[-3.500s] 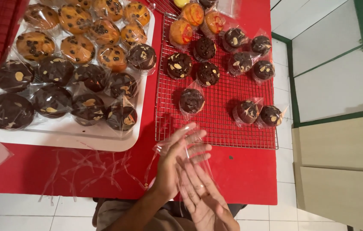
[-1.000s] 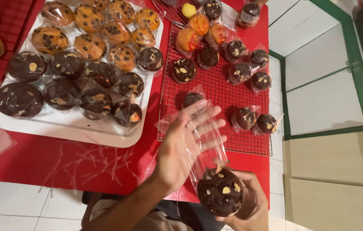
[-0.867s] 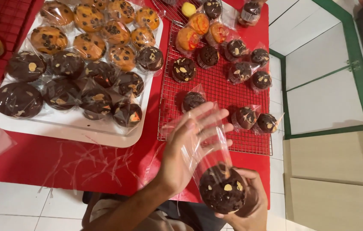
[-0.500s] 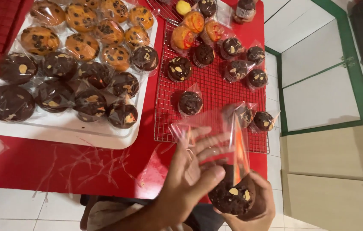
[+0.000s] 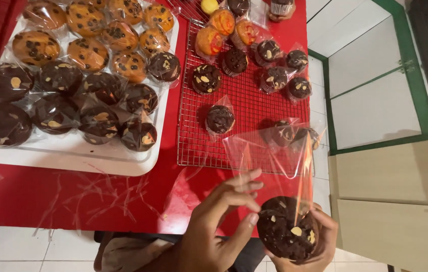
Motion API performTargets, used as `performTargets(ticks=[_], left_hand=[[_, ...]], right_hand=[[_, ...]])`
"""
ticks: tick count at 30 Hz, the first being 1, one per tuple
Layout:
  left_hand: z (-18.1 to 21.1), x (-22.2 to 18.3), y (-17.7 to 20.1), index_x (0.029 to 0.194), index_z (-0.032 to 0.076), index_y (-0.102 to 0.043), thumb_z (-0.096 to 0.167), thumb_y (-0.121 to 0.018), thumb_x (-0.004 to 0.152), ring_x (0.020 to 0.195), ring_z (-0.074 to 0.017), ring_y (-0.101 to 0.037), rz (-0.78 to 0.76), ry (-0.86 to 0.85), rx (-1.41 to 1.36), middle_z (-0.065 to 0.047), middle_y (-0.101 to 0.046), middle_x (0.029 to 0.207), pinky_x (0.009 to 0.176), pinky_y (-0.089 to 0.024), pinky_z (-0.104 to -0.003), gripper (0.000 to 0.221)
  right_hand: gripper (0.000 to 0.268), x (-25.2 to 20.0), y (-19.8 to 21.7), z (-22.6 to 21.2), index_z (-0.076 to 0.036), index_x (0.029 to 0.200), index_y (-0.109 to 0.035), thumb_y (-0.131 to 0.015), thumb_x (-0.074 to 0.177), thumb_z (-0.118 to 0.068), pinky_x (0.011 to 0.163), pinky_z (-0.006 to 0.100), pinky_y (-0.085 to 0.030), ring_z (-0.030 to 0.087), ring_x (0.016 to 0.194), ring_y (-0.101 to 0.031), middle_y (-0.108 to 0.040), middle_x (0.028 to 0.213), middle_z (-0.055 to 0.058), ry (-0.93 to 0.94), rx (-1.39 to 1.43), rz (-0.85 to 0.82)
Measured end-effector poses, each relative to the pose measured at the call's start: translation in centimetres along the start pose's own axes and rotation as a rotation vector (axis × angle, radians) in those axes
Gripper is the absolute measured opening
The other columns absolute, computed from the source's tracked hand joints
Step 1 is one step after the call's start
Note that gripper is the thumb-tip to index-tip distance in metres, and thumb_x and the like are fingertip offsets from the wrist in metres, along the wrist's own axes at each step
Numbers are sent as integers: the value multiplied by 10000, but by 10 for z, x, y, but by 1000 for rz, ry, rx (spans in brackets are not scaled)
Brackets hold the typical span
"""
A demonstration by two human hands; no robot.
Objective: The person is individually packaging chocolate muffins into clear plastic bags on a red work surface.
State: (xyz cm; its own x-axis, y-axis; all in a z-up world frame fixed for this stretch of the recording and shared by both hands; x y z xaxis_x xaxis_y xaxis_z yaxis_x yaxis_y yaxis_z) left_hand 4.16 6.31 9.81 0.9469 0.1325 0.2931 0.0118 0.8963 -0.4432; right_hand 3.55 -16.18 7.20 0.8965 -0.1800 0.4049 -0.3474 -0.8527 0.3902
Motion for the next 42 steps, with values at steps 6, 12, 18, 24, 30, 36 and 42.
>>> performTargets(ticks=[6, 12, 18, 24, 30, 36, 42], left_hand=[[15, 4, -2, 1188, 24, -587, -29, -684, 840, 1297, -330, -632, -82, -142, 354, -185, -631, 1287, 1167, -472, -442, 365], [16, 4, -5, 1044, -28, -597, -36, -732, 887, 1170, -354, -688, -96, -327, 406, -256, -668, 1240, 1062, -586, -431, 207], [22, -2, -5, 886, 147, -689, 109, -779, 824, 1240, -315, -571, 176, -309, 631, -171, -539, 1430, 998, -541, -412, 115], [31, -3, -10, 887, 207, -717, 203, -795, 855, 989, -236, -582, 164, -419, 713, -2, -616, 1049, 970, -455, -404, 84], [41, 2, -23, 929, 85, -627, 49, -695, 948, 845, -222, -644, -80, -570, 594, -44, -728, 968, 813, -479, -348, 79], [28, -1, -27, 1167, 158, -546, 58, -807, 942, 888, -206, -691, -133, -668, 743, -45, -694, 1053, 779, -486, -397, 359], [53, 19, -36, 1046, 23, -664, 25, -574, 1047, 836, -255, -602, -250, -723, 747, -123, -625, 983, 754, -460, -388, 90]], right_hand=[[1010, 0, 8, 0, -47, 1328, -503, -875, 416, -267, 1174, 371, -467, 269, 1276, -613, -607, 1362, 188, -41, -12, 16], [1003, -1, 8, -10, -43, 1339, -489, -877, 429, -212, 1138, 391, -494, 293, 1254, -611, -590, 1337, 215, -26, 9, 12], [962, -2, 6, -14, -56, 1335, -503, -874, 462, -216, 1154, 371, -477, 273, 1276, -578, -550, 1348, 214, -11, 47, 15], [877, -1, -4, -22, -95, 1284, -473, -855, 499, -14, 889, 388, -631, 324, 1306, -637, -613, 1405, 263, -103, 285, 12], [891, 0, -10, -27, -120, 1281, -470, -934, 523, -179, 828, 338, -640, 258, 1023, -704, -648, 1198, 237, 20, 323, 40], [922, -1, -4, -39, -52, 1299, -436, -907, 531, -247, 1046, 379, -622, 371, 1235, -681, -583, 1292, 236, 160, 139, 134], [959, -3, -3, -38, -59, 1307, -427, -915, 484, -111, 1000, 360, -605, 347, 1225, -658, -587, 1323, 340, 164, 225, 144]])
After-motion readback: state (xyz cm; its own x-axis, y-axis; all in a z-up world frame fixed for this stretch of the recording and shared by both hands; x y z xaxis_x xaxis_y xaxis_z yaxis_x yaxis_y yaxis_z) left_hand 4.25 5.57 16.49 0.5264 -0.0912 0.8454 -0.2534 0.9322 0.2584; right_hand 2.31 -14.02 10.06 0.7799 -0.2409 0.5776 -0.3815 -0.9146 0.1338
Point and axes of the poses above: each hand's wrist, its own x-axis towards the middle knuckle, its own y-axis out of the back of the hand, z = x × y, the point moved 8 cm from there along x, towards the middle knuckle
